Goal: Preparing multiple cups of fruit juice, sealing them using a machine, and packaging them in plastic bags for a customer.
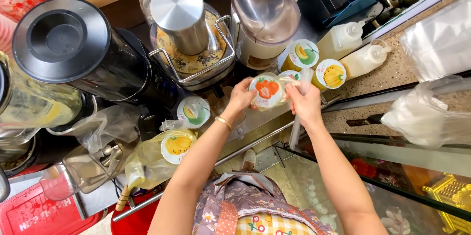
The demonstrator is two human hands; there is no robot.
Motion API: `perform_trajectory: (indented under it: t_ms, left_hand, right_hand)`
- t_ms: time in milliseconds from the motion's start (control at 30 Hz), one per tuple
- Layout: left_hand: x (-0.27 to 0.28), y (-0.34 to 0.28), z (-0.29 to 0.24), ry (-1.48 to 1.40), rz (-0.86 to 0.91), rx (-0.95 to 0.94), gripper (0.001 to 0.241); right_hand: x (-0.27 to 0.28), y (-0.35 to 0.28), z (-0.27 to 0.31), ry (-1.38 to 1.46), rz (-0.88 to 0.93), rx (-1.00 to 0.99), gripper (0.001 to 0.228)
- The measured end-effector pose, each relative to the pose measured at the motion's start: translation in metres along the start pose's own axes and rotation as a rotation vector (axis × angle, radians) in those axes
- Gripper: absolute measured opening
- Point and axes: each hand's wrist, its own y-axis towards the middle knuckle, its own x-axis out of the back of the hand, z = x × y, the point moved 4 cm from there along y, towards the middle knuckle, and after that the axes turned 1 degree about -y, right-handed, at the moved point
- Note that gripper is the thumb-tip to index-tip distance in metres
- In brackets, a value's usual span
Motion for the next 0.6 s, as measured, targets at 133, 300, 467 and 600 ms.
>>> perform_trajectory:
  t_ms: [133, 300, 467, 600]
  left_hand:
    - [0.018, 0.022, 0.013, 0.014, -0.081, 0.023, 0.043]
    - [0.024, 0.000, -0.030, 0.891, -0.321, -0.285, 0.041]
    - [0.001, -0.100, -0.156, 1.011, -0.256, -0.424, 0.049]
    - [-0.025, -0.165, -0.191, 0.946, -0.194, -0.731, 0.059]
  right_hand:
    - [-0.020, 0.015, 0.029, 0.137, 0.142, 0.030, 0.018]
    - [0.045, 0.001, 0.108, -0.307, -0.362, 0.552, 0.023]
    - [0.261, 0.010, 0.140, -0.073, -1.206, 0.846, 0.022]
    - [0.351, -0.011, 0.140, 0.057, -1.640, 1.032, 0.039]
